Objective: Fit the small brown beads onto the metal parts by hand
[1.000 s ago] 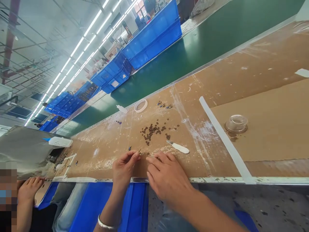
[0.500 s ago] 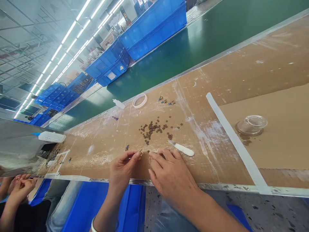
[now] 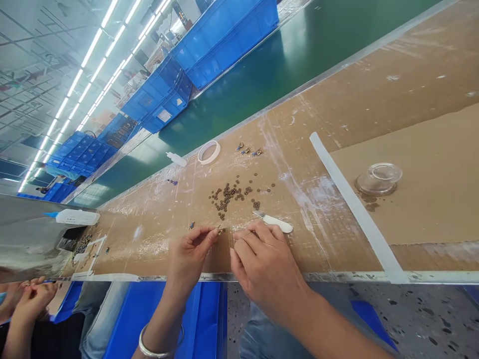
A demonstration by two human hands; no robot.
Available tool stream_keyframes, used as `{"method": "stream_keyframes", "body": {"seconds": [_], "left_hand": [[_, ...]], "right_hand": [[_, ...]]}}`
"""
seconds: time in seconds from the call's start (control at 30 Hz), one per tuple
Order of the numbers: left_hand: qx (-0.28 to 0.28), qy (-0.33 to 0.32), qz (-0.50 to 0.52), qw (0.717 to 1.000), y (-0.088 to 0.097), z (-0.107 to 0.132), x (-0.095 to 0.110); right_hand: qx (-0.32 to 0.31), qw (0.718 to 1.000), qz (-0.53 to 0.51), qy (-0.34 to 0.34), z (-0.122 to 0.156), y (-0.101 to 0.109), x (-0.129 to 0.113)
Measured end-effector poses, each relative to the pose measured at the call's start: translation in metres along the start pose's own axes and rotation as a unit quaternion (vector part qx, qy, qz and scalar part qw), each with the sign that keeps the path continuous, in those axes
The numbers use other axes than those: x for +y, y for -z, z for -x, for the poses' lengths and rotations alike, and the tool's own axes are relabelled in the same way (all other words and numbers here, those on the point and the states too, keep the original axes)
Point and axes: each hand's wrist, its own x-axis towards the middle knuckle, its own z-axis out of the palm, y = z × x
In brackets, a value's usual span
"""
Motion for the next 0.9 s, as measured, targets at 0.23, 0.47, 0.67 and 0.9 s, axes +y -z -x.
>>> {"method": "stream_keyframes", "body": {"seconds": [0.23,0.47,0.67,0.9], "left_hand": [[-0.003,-0.008,-0.038,0.999,0.000,-0.005,0.007],[-0.008,-0.019,-0.107,0.994,0.000,-0.006,0.013],[-0.009,-0.031,-0.134,0.990,0.000,-0.007,0.015],[-0.004,-0.042,-0.162,0.986,-0.001,-0.009,0.015]], "right_hand": [[-0.023,0.999,0.027,-0.007,-0.003,0.001,-0.001],[-0.046,0.998,0.037,-0.008,-0.001,0.003,0.000],[-0.055,0.998,0.032,-0.014,-0.002,0.004,0.000],[-0.053,0.998,0.041,-0.015,-0.004,0.004,0.000]]}}
